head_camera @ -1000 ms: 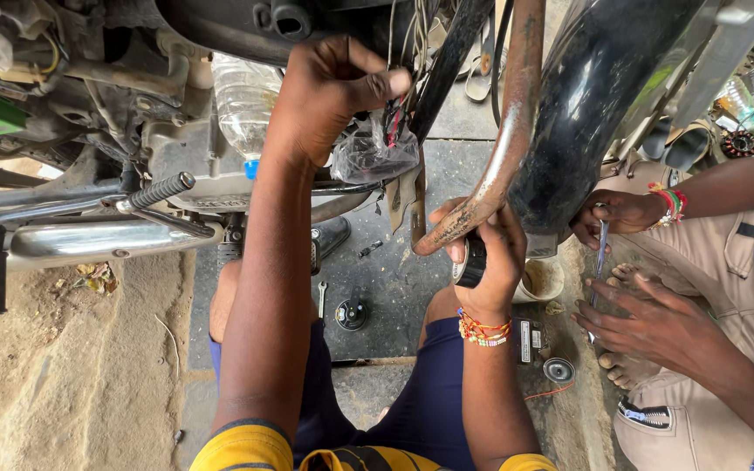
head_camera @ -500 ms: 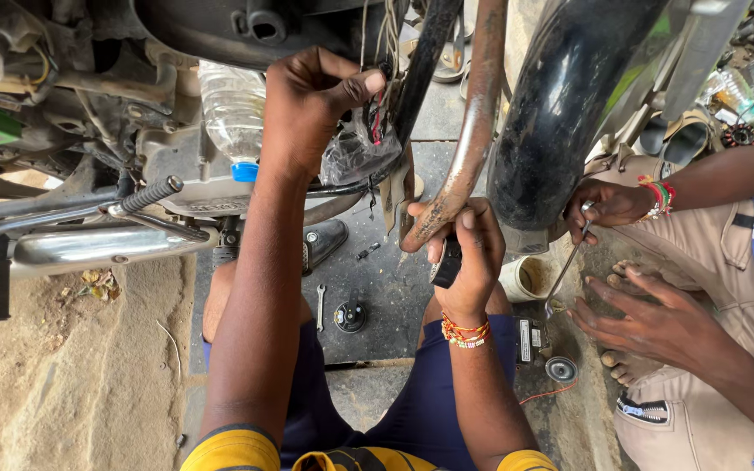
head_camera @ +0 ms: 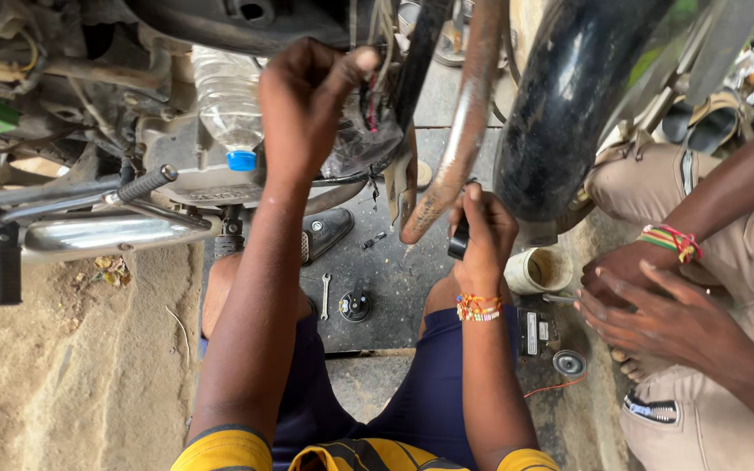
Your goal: The person manipulates wires on a motorcycle by hand and with electrical tape, and uses a wrench on a component.
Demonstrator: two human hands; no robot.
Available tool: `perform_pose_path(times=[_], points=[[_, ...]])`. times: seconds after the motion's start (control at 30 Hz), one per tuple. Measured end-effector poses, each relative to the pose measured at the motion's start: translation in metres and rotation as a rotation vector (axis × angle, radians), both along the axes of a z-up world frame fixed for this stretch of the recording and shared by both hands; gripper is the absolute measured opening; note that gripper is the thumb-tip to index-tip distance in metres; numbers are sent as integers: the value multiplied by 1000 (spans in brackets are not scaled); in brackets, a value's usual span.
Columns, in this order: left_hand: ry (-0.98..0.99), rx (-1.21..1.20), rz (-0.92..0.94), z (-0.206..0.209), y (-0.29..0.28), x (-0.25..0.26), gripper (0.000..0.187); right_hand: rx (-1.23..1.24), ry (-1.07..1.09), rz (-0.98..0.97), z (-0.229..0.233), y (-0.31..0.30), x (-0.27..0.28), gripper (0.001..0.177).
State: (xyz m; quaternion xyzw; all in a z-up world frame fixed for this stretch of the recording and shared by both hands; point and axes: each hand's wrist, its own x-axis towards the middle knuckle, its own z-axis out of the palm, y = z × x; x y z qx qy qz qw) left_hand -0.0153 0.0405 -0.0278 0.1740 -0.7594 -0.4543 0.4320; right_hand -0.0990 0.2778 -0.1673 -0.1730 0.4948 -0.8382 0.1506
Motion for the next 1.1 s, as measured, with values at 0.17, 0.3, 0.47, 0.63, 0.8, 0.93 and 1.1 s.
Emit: perform_pose_path(times=[0.17,0.3,0.47,0.63,0.8,0.93,1.1], points=[[127,-91,-20,-3,5,1,30,256,87,-19,-10,0,-21,22],[198,-224,-1,-1,17,3,28,226,137,17,-25,8,-41,20],[154,-738,250,-2,25,1,16,455,435,-127,-36,16,-62,22],[130,-609,28,-15,44,-6,23,681,321,-92,-27,25,-71,24],[126,-415,-211,-6,64,4,13,740,331,-127,-42,20,-75,37],[192,-279,-226,9,72,13,25,713,585,-246,-94,5,-86,18],[-64,-310,-296,27,118,33,29,890,457,-126,-154,-15,-101,28]])
